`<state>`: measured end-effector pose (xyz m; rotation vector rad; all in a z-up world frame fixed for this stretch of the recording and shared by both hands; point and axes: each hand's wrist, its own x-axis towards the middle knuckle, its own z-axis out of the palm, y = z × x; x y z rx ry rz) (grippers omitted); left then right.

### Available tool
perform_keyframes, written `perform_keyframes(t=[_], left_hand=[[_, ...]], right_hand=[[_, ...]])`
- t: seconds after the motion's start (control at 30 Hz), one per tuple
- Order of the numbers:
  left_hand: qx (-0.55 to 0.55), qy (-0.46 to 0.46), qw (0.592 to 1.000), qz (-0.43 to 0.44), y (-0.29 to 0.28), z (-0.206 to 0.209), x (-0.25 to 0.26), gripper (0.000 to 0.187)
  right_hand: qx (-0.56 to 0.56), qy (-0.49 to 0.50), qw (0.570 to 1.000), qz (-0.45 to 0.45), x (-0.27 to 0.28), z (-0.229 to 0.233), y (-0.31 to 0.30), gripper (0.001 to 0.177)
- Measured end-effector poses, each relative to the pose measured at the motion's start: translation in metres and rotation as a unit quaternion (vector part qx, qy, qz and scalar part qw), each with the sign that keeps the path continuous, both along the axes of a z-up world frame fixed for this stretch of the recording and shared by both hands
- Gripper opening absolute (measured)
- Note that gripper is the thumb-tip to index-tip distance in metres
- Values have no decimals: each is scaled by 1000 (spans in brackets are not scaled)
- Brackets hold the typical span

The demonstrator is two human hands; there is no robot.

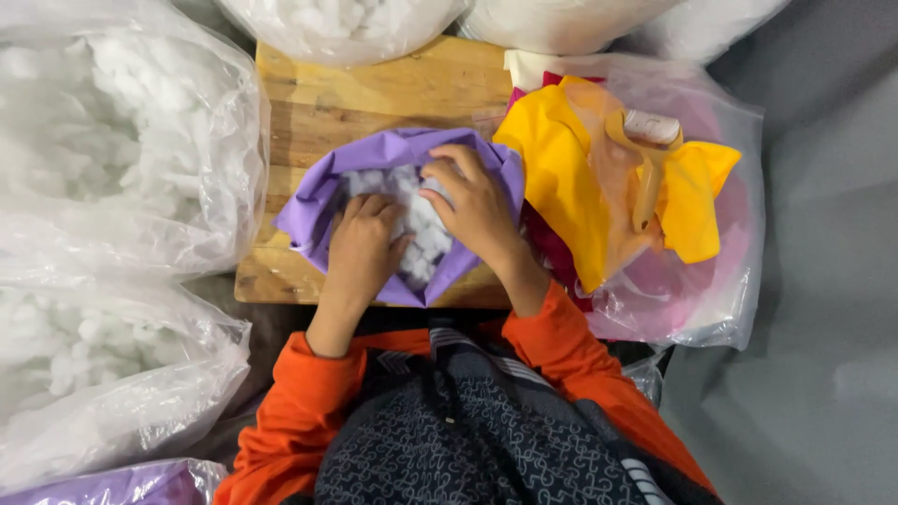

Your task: Cleaning a purple fabric pouch with a lint roller and then stuffing it with white fiberfill material.

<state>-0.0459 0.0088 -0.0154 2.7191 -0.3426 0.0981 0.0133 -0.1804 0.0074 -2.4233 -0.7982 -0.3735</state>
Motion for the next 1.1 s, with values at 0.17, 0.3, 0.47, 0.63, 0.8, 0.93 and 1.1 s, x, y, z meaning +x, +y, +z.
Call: perform_keyframes(t=[0.17,0.3,0.47,0.63,0.8,0.93,1.1], left_hand=[[-30,-45,998,21,0,-36,6,14],[99,113,989,-10,-28,-55,18,64],[91,107,989,-43,-20,-65,8,45],[-76,10,996,-40,-5,-4,16,23],[98,-126,986,-54,-20,-88,53,35],[307,-230,923,-5,-15,-38,65,8],[-76,2,993,-91,8,18,31,30]], right_hand=[[-34,101,994,-8,-5,-45,-35,4],[-109,117,986,40,6,-69,2,4],[-164,-15,985,-55,33,-82,7,19],[-123,-29,991,-53,5,-29,-6,16],[-272,193,941,58,-13,-67,-22,28],[-271,316,909,23,-26,-39,-49,35],[-166,145,974,46,-26,8,-41,20]])
